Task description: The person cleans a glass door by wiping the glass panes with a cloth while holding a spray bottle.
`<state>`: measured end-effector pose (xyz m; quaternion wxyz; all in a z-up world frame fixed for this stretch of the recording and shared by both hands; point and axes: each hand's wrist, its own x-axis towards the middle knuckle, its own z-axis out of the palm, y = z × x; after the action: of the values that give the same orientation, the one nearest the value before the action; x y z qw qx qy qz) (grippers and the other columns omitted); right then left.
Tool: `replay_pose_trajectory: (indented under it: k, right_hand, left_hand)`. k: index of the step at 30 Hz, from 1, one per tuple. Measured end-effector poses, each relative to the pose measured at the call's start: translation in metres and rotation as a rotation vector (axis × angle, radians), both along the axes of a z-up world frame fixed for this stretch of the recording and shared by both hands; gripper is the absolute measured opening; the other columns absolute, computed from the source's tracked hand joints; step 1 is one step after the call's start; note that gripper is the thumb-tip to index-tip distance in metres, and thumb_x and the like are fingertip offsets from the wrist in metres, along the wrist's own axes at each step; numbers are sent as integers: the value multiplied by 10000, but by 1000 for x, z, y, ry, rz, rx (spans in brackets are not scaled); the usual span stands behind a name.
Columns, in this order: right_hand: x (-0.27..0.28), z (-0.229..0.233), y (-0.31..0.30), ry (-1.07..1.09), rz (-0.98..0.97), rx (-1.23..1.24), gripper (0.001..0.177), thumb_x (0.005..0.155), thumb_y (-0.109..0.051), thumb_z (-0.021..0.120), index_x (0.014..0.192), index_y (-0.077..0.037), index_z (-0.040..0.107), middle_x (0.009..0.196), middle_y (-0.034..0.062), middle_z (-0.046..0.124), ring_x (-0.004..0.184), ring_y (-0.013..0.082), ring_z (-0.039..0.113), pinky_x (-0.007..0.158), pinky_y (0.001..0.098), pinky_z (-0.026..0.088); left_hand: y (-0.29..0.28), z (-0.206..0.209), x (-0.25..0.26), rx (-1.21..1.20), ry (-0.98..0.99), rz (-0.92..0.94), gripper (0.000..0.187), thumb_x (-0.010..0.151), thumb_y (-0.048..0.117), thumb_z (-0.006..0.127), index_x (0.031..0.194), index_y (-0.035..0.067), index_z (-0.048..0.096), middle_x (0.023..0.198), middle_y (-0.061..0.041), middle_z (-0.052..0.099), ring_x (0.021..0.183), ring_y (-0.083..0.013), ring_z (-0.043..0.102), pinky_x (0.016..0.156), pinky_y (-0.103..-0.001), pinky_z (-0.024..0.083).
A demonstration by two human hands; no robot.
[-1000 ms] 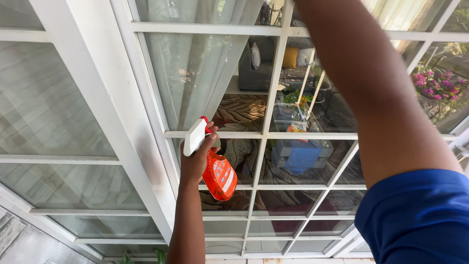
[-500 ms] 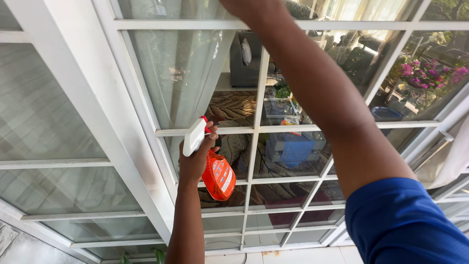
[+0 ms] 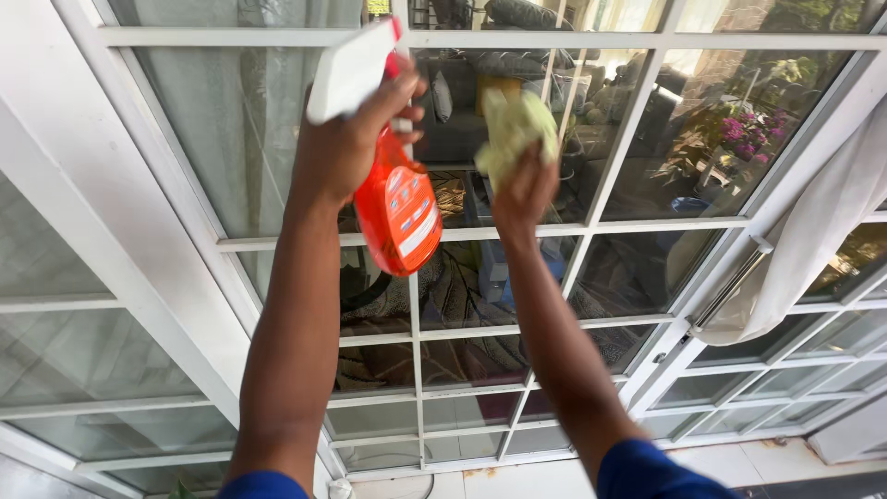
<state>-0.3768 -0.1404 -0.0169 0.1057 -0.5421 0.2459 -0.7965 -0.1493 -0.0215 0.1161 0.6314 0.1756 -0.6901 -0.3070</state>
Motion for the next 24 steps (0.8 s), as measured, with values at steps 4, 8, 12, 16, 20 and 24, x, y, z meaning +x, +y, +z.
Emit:
replay_pose_trajectory:
  k: [4,8,12,16,20,24]
  right_hand:
    - [-79,-132,82,-309,-20,587,330,1068,-298,356,1200,-87,574,1016,59,660,829,166,672,662,313,621]
    - [-143,-192,123,-262,55,648,365,1127,-310,409,1199,-10,604,977,103,645,838,189,606,691,358,520]
    - [-192,-195,133,-210,57,670,385,1090,-317,425,1226,-19,627,1038,70,698,908,142,655,793,299,533]
    - [-207,-175,125,-240,125,573,369,1086,-298,433,1245,-18,612,1058,67,696,931,144,660,809,297,535]
    - [-213,-116,98,-134,133,376,366,1120,-267,396,1294,3,572,1075,102,667,947,164,659,826,328,573]
    - [-200,1,54,81,-35,-275,314,1177,-197,386,1389,-7,518,1211,130,660,1025,225,714,839,368,656]
  left_hand:
    - [-35,40,-44,-24,-29,27,386,964,334,703,1201,31,678,1060,-83,741,887,-164,749,745,-344,670]
    - [-113,68,-86,-108,-44,23,290,1037,271,611,1102,-3,680,1026,-130,757,845,-190,781,768,-369,691]
    - [-191,78,-103,-13,-59,155,223,993,253,579,1059,43,613,976,-111,774,805,-187,847,730,-398,666]
    - [-217,77,-104,26,-35,151,281,1012,241,621,1097,-26,620,958,-161,725,829,-266,820,729,-469,686]
    - [-164,70,-109,-28,-40,238,324,1010,268,657,1140,-27,697,1017,-158,779,867,-267,804,758,-412,683]
    - [-78,38,-105,-106,59,297,378,971,276,701,1213,-13,706,1114,-130,772,973,-258,808,767,-360,673]
